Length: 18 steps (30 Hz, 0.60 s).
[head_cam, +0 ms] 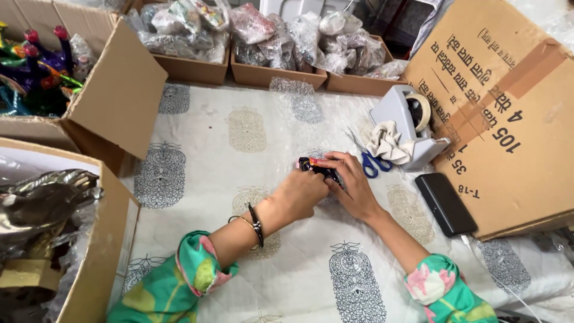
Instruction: The person wipes a small painted horse figurine with a white cloth, turning it to clean its surfaces. They then take a sheet of bubble wrap, fold it around the figurine, and place the wrapped figurine into a cardboard box alongside other wrapped items.
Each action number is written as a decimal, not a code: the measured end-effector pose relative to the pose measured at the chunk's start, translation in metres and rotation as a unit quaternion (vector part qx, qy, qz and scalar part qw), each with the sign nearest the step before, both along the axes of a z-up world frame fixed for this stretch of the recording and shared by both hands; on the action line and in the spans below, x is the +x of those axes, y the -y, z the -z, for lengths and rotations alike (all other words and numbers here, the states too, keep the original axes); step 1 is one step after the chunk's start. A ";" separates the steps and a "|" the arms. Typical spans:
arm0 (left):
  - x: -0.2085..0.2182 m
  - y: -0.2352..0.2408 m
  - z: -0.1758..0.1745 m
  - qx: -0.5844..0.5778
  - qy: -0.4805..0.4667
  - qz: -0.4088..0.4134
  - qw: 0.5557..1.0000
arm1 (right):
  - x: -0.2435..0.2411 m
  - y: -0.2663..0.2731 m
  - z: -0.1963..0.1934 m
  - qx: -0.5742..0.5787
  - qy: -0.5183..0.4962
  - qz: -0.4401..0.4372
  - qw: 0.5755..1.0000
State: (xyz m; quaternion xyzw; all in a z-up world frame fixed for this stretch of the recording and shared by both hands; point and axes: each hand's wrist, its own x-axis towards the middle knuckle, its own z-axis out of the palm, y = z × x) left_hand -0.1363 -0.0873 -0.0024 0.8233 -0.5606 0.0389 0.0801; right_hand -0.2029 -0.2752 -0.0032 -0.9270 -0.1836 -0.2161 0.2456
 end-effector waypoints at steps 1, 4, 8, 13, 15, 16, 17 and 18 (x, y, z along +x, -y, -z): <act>0.001 0.003 0.006 0.003 0.026 0.008 1.000 | 0.000 0.004 0.004 0.004 -0.008 -0.017 1.000; 0.012 0.002 -0.003 -0.061 0.009 0.019 0.998 | 0.003 0.018 0.014 0.035 -0.010 -0.074 0.997; 0.020 -0.022 -0.041 -0.162 -0.049 0.040 0.985 | -0.004 0.002 -0.013 -0.053 0.036 -0.099 0.993; 0.046 -0.025 -0.030 -0.186 -0.199 0.039 0.961 | -0.008 -0.011 -0.031 0.009 -0.158 0.018 0.987; 0.050 -0.023 -0.037 -0.166 -0.212 0.026 0.963 | -0.006 0.003 -0.024 0.008 -0.123 -0.013 0.992; 0.051 -0.024 -0.039 -0.144 -0.232 0.012 0.962 | -0.006 0.006 -0.018 0.011 -0.094 -0.041 0.995; 0.051 -0.024 -0.041 -0.137 -0.229 0.011 0.964 | -0.005 0.007 -0.020 0.017 -0.091 -0.042 0.995; 0.051 -0.025 -0.043 -0.128 -0.232 0.002 0.964 | -0.004 0.006 -0.021 0.033 -0.125 -0.018 0.991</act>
